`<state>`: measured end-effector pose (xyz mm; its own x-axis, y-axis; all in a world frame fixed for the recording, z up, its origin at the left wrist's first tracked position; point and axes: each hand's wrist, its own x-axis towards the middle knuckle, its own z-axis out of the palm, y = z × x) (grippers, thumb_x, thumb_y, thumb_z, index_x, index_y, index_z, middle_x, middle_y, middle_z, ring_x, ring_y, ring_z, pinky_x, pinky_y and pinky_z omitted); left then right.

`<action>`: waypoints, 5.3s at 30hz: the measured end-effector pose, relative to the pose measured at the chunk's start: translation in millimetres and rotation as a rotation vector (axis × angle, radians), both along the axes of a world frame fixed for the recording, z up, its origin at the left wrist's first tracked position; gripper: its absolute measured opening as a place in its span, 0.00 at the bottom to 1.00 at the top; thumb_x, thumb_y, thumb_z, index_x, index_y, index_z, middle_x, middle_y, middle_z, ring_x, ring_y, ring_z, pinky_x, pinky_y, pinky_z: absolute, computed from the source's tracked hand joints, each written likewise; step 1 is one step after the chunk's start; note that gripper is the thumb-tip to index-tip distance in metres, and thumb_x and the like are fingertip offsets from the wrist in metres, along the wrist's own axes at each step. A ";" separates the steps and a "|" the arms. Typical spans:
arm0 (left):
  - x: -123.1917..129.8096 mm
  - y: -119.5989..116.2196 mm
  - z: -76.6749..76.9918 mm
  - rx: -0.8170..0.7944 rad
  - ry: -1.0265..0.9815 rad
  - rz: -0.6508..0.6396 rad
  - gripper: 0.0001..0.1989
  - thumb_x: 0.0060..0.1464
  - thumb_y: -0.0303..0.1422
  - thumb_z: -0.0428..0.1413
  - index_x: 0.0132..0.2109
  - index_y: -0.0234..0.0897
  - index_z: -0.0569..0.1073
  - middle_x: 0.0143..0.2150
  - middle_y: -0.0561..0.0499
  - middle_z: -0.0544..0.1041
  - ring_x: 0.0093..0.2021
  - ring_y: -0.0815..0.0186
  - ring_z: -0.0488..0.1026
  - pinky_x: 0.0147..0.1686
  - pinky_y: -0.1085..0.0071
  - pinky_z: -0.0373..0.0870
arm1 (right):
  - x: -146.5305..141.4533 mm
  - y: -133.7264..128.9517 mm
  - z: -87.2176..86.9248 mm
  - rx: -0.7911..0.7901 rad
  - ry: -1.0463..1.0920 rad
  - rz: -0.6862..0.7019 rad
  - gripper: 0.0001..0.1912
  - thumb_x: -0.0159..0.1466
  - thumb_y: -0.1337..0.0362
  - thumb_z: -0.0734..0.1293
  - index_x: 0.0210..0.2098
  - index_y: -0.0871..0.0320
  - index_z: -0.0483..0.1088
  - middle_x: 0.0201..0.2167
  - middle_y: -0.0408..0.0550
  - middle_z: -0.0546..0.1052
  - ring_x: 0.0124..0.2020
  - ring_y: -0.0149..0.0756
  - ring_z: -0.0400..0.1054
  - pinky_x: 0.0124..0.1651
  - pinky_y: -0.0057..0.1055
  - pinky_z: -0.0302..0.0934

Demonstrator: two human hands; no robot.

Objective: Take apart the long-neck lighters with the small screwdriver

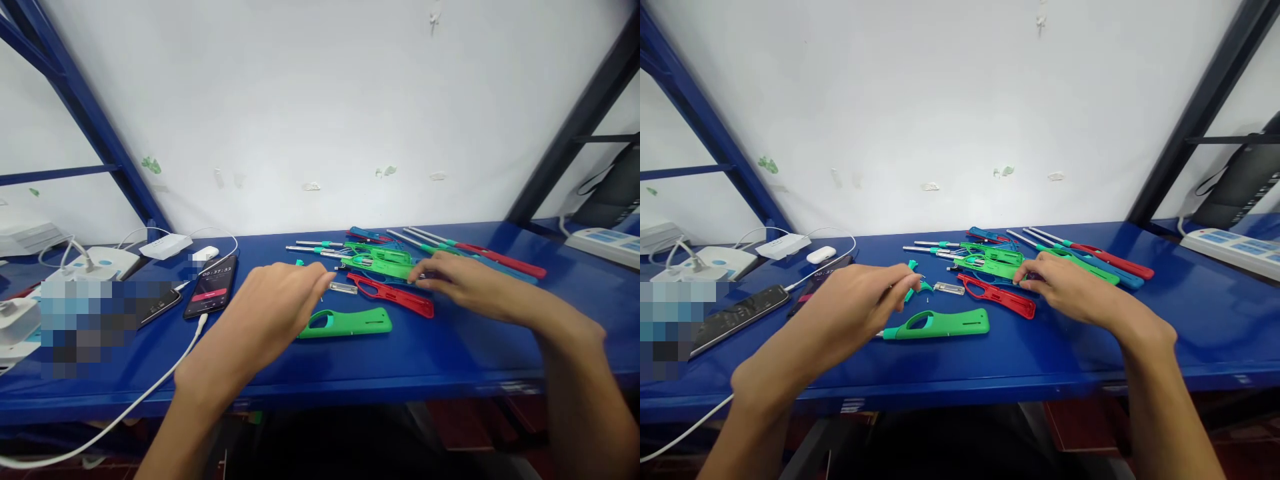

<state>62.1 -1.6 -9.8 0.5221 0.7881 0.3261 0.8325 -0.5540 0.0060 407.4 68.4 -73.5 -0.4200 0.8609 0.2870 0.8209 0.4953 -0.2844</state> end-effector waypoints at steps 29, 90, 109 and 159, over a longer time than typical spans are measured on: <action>14.3 3.2 -14.4 -0.168 -0.075 -0.104 0.07 0.70 0.37 0.53 0.44 0.40 0.72 0.44 0.51 0.75 0.41 0.59 0.74 0.39 0.62 0.69 | -78.3 -39.7 39.2 -0.036 0.137 0.206 0.08 0.71 0.61 0.66 0.48 0.49 0.75 0.45 0.44 0.82 0.44 0.43 0.76 0.45 0.35 0.65; 31.3 18.8 -35.7 0.057 0.070 -0.174 0.11 0.73 0.25 0.42 0.54 0.36 0.66 0.49 0.45 0.75 0.47 0.56 0.76 0.47 0.60 0.74 | -136.6 -23.0 -7.5 -0.367 1.661 -0.232 0.31 0.58 0.70 0.65 0.60 0.49 0.60 0.37 0.42 0.80 0.31 0.37 0.80 0.34 0.36 0.78; 26.8 28.7 -27.4 0.066 0.047 0.030 0.11 0.72 0.30 0.48 0.48 0.35 0.76 0.46 0.44 0.77 0.38 0.57 0.78 0.37 0.62 0.73 | -128.6 -23.4 1.5 -0.232 1.710 -0.197 0.22 0.58 0.71 0.64 0.51 0.50 0.64 0.36 0.39 0.78 0.33 0.36 0.79 0.36 0.36 0.78; 19.5 26.6 -27.8 -0.069 -0.319 0.065 0.12 0.71 0.29 0.47 0.46 0.38 0.76 0.43 0.46 0.80 0.44 0.56 0.77 0.46 0.60 0.71 | -132.1 -18.7 -5.4 -0.408 1.718 -0.144 0.41 0.55 0.69 0.69 0.67 0.46 0.58 0.37 0.40 0.81 0.37 0.39 0.79 0.39 0.37 0.77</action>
